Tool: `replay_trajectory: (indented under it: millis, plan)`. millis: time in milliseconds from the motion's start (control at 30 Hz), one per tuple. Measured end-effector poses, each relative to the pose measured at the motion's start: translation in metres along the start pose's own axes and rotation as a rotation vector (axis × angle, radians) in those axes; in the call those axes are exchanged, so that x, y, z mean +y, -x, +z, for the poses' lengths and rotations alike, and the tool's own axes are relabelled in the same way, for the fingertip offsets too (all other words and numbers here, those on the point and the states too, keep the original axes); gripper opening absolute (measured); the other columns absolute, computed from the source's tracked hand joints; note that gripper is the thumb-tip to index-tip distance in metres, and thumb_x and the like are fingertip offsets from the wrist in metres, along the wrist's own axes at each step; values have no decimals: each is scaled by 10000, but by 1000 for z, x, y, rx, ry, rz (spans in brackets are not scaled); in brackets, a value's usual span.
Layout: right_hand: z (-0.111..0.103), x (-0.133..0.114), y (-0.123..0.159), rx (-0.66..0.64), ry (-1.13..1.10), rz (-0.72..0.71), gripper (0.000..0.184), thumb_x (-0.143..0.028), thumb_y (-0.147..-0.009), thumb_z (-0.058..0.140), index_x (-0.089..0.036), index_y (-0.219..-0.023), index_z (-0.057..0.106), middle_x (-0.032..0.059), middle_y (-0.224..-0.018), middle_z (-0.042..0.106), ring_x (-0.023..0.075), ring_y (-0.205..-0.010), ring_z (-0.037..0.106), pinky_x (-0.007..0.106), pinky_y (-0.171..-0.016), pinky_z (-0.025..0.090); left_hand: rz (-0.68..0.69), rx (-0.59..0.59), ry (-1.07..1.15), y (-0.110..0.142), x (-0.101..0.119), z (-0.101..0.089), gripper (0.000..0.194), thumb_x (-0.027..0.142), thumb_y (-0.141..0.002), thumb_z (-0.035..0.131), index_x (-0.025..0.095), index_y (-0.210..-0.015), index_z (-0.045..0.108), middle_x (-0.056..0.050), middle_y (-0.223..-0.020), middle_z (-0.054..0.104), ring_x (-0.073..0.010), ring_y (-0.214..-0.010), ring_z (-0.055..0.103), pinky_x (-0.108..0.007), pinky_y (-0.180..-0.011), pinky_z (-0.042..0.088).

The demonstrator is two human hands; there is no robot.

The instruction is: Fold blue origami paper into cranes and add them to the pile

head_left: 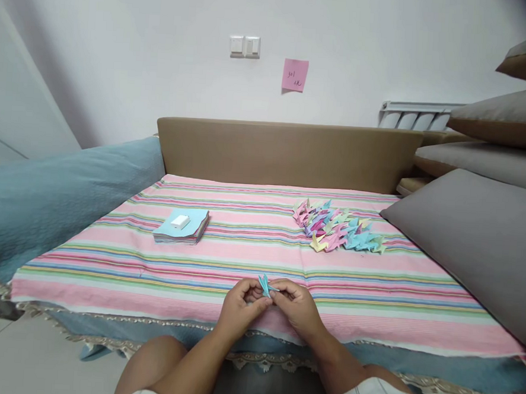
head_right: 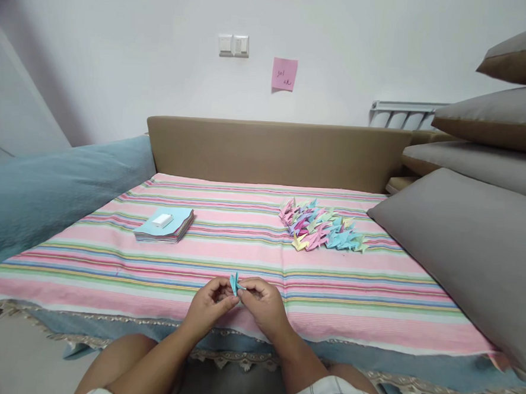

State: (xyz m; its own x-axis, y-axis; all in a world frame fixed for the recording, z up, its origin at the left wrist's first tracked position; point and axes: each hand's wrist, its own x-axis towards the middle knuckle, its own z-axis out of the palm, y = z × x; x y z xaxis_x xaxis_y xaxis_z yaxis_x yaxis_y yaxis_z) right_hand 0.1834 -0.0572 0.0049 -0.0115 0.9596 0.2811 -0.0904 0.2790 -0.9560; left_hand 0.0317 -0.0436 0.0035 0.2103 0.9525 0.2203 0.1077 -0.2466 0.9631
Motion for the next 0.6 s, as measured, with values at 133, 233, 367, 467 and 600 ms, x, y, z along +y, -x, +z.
replay_trajectory:
  millis: [133,233,367,467,600]
  plan:
    - [2,-3,1,14,-98,116,254,-421,-665,693,-188,-757,654,20,-719,653,151,-666,589,288,-665,475,8,-20,3,2,5,0,279,430,-727,607,161,-797,632,-9,-680,601,-133,-634,523,-237,-608,412]
    - [3,-4,1,38,-156,202,303,-446,-658,697,-182,-783,618,-8,-649,613,128,-591,553,271,-619,458,36,43,-50,3,6,-1,347,468,-787,517,163,-644,605,-8,-615,566,-139,-617,501,-244,-602,392]
    - [4,0,1,86,-239,223,318,-450,-661,693,-182,-784,574,-11,-646,595,129,-602,543,259,-605,439,-55,82,84,3,-2,1,410,505,-809,476,159,-616,581,-21,-611,578,-151,-618,521,-259,-610,414]
    - [5,4,1,112,-344,238,312,-440,-668,687,-186,-791,554,-13,-668,585,127,-624,540,245,-589,425,-130,48,210,3,-9,4,400,510,-804,487,150,-660,585,-27,-638,598,-148,-621,532,-266,-623,429]
    - [6,5,2,73,-331,235,282,-421,-689,674,-186,-780,545,-28,-640,569,108,-593,512,238,-597,415,-106,40,186,3,-6,5,353,481,-772,546,162,-622,524,4,-590,562,-128,-588,505,-245,-599,403]
